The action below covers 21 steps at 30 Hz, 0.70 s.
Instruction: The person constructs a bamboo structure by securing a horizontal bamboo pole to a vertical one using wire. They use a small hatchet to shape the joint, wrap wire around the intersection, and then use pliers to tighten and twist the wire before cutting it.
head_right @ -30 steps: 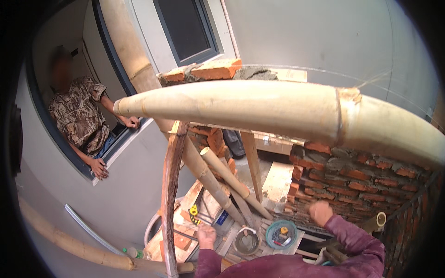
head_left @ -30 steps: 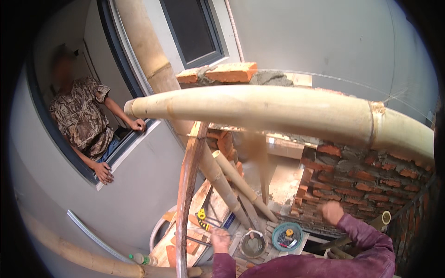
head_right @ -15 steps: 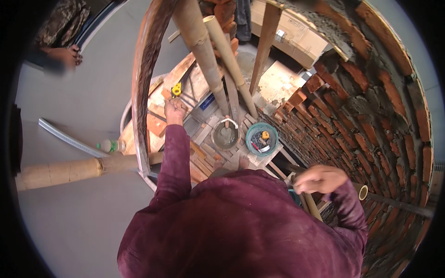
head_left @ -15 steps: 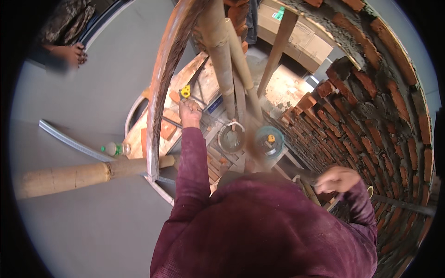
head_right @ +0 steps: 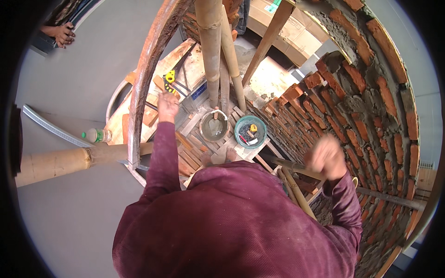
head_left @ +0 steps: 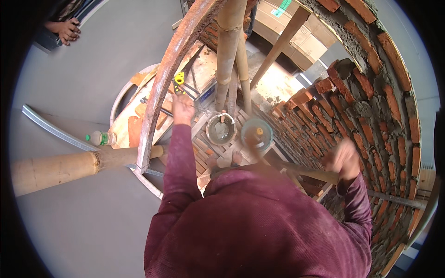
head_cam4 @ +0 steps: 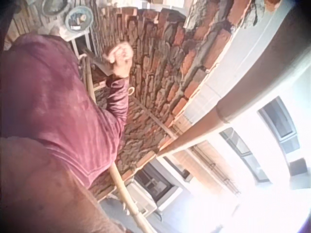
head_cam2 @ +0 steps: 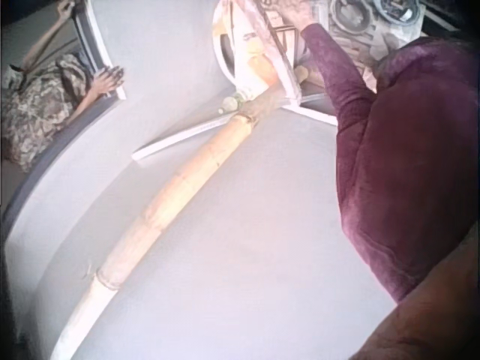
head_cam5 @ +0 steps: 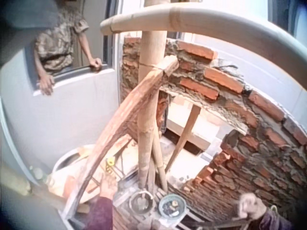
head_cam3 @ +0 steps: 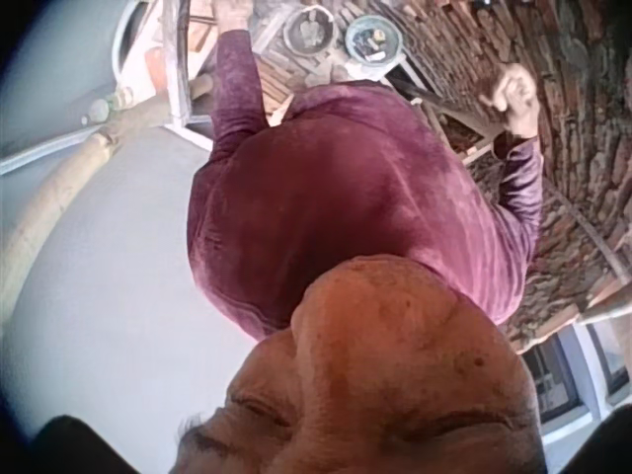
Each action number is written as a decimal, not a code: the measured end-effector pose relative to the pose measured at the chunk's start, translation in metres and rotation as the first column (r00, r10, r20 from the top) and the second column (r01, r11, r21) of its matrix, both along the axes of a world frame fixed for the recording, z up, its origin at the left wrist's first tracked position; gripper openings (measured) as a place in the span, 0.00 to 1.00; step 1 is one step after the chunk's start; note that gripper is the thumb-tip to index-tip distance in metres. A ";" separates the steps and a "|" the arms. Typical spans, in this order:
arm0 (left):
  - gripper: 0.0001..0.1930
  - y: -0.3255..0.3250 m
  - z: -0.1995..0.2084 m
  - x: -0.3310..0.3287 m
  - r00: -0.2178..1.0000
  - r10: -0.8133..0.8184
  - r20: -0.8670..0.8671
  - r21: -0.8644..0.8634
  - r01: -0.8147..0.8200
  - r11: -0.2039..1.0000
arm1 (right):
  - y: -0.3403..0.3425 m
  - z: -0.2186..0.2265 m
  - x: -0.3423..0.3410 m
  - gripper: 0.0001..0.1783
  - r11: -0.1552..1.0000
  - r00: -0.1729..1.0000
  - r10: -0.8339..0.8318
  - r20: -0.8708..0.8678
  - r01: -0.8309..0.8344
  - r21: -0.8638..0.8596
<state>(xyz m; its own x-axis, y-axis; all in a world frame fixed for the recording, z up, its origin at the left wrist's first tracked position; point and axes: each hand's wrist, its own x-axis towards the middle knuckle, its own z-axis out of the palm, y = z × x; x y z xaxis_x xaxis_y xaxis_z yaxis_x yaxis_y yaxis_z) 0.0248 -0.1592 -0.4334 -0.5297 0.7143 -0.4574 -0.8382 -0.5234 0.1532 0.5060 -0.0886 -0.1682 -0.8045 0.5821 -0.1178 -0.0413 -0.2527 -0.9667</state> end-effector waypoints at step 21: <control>0.10 -0.029 -0.011 0.034 0.988 0.033 -0.149 -0.310 -0.079 0.947 | 0.015 -0.199 0.127 0.16 0.291 0.448 -0.621 0.643 -0.630 0.720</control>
<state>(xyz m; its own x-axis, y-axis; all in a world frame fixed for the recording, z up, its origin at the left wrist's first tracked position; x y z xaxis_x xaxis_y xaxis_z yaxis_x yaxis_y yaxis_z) 0.0587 -0.1884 -0.4441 -0.6394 0.5137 -0.5720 -0.7672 -0.4749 0.4311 0.6332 -0.0737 -0.3670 -0.6524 0.7549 -0.0678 0.7539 0.6555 0.0440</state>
